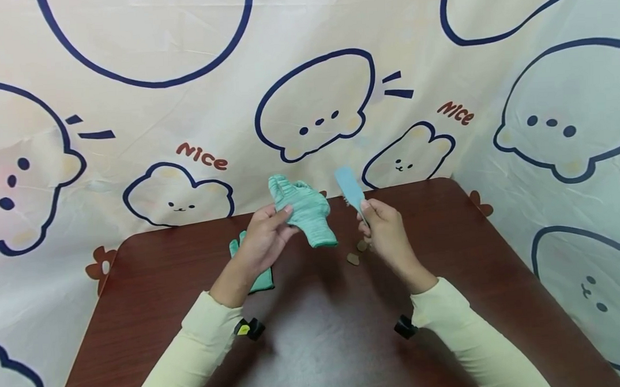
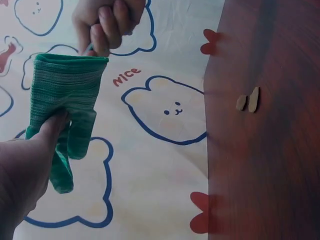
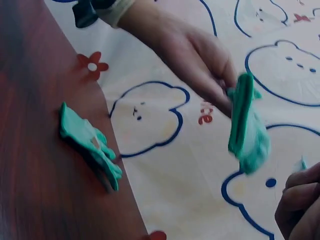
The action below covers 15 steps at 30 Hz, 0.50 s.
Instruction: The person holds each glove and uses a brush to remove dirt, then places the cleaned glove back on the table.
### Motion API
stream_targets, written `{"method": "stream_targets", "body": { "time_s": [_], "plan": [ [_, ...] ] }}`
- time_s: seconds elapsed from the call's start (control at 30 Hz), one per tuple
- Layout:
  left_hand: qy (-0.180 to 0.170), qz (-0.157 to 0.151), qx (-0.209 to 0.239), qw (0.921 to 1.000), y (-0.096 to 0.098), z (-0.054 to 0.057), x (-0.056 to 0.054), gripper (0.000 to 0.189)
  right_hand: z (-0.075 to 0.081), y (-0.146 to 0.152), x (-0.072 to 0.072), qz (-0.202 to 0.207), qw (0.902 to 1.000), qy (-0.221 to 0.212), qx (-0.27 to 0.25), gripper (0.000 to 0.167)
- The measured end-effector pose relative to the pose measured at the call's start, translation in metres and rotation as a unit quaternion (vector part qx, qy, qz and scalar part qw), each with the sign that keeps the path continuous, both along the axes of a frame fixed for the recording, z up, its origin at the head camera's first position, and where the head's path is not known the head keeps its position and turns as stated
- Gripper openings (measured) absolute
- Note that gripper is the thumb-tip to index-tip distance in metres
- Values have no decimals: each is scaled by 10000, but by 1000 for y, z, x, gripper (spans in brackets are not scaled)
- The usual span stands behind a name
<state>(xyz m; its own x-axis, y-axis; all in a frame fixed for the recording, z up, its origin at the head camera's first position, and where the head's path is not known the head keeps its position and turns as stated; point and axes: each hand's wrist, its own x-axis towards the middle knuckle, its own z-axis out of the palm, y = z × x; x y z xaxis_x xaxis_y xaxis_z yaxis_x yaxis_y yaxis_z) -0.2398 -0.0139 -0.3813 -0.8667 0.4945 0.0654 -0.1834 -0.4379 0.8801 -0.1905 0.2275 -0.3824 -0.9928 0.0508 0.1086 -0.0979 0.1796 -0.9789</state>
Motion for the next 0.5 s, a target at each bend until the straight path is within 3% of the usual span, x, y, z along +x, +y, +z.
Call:
{"method": "stream_targets", "body": {
  "time_s": [0.27,0.37,0.5],
  "plan": [
    [308,-385,-164,9986,11,-3,1,45,2,-30,11,879,9961,59,-67,46],
    [336,-356,-214,9986,12,-2,3,45,3,-34,12,850,9963,108,-9,44],
    [211,-311,-92,9992,11,-2,5,46,3,-30,12,447,9971,273,549,43]
  ]
}}
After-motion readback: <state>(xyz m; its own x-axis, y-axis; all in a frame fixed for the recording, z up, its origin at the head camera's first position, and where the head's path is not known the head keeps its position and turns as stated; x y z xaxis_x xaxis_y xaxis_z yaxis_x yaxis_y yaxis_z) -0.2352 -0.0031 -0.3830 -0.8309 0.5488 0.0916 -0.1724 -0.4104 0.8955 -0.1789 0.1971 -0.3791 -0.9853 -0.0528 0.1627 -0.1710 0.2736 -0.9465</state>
